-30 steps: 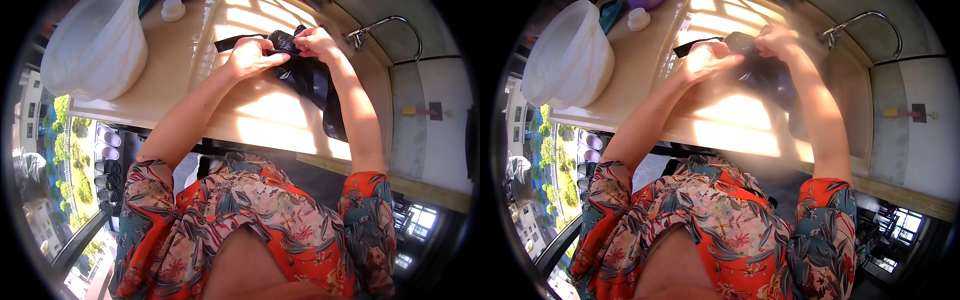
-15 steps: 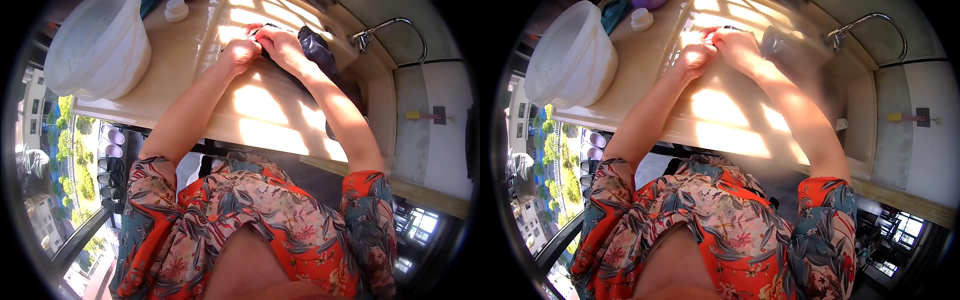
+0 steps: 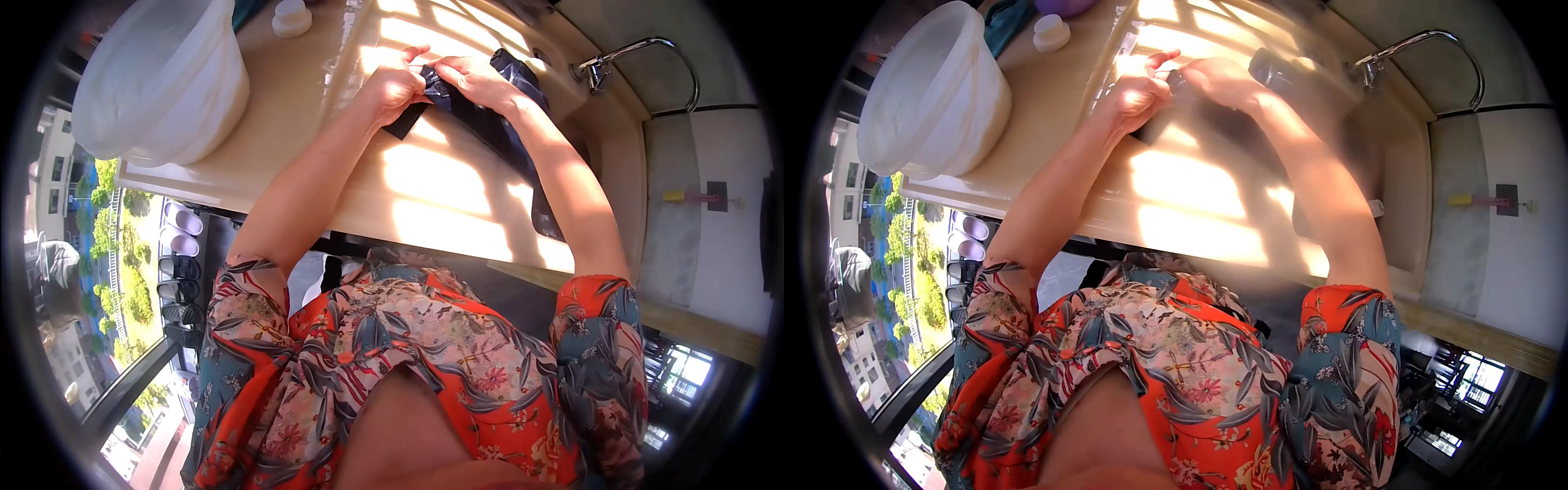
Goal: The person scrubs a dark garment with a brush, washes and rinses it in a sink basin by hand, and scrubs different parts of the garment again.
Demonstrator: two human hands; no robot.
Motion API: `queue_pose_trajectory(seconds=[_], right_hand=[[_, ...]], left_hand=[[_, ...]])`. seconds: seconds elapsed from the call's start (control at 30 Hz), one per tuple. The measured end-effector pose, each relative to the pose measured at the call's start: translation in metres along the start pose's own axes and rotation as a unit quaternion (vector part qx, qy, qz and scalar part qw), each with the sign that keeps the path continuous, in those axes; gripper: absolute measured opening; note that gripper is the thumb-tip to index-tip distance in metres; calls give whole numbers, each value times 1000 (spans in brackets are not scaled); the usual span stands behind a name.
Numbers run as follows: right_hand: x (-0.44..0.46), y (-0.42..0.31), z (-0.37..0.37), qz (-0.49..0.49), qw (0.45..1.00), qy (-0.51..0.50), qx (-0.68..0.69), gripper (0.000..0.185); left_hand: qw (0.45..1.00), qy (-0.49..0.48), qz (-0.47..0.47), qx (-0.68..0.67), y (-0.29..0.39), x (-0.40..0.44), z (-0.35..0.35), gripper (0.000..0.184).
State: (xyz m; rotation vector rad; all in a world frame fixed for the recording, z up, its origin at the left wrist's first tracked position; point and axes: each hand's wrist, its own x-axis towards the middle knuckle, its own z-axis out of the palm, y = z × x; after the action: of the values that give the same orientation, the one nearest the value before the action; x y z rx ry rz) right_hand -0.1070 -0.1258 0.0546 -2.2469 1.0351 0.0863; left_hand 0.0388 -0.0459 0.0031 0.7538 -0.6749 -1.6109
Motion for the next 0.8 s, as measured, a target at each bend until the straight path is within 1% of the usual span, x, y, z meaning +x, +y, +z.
queue_pose_trajectory(seconds=[0.03,0.1,0.13,0.17,0.23,0.27,0.37,0.4,0.43,0.47,0.5,0.53,0.57,0.63,0.67,0.73,0.77,0.8], right_hand=[[12,23,-7,-56,996,-35,60,38],[8,29,-22,-39,989,-41,140,42],[6,31,-27,-16,985,-61,160,41],[3,31,-30,2,986,-75,147,40],[0,32,-34,35,987,-104,121,37],[1,33,-37,-1,993,-59,102,31],[-6,31,-39,17,990,24,141,27],[-5,31,-39,12,992,48,114,24],[-6,29,-37,15,992,94,88,23],[-8,24,-34,18,988,140,61,23],[-8,21,-32,21,982,184,34,23],[-3,28,-28,6,976,207,62,24],[-4,23,-27,11,977,205,55,24],[-10,9,-29,22,978,202,40,25],[-15,6,-34,34,985,170,24,25],[-25,3,-48,58,993,105,-9,25],[-25,18,-50,50,991,107,66,23],[-26,26,-55,30,989,100,103,20]], left_hand=[[1000,-21,6,-6,0,1,-3,77],[997,-72,11,-2,2,2,-6,78],[995,-101,10,7,4,2,-7,79],[991,-130,10,16,7,2,-6,79],[994,-111,13,15,10,-4,1,73],[994,-102,20,21,12,-6,1,70],[993,-73,41,81,14,-7,2,56],[990,-62,49,113,12,-8,4,53],[986,-52,57,145,10,-8,5,50],[975,-69,70,200,7,-7,2,36],[975,-59,77,201,2,-7,5,22],[965,-50,71,247,0,-6,3,19],[953,-41,65,292,2,-7,4,17],[954,-42,24,296,10,-13,6,14],[954,-43,5,298,13,-15,8,13],[962,-29,82,260,7,-12,2,10],[963,-22,121,239,6,-11,1,9],[976,-20,129,177,9,-15,4,13]])
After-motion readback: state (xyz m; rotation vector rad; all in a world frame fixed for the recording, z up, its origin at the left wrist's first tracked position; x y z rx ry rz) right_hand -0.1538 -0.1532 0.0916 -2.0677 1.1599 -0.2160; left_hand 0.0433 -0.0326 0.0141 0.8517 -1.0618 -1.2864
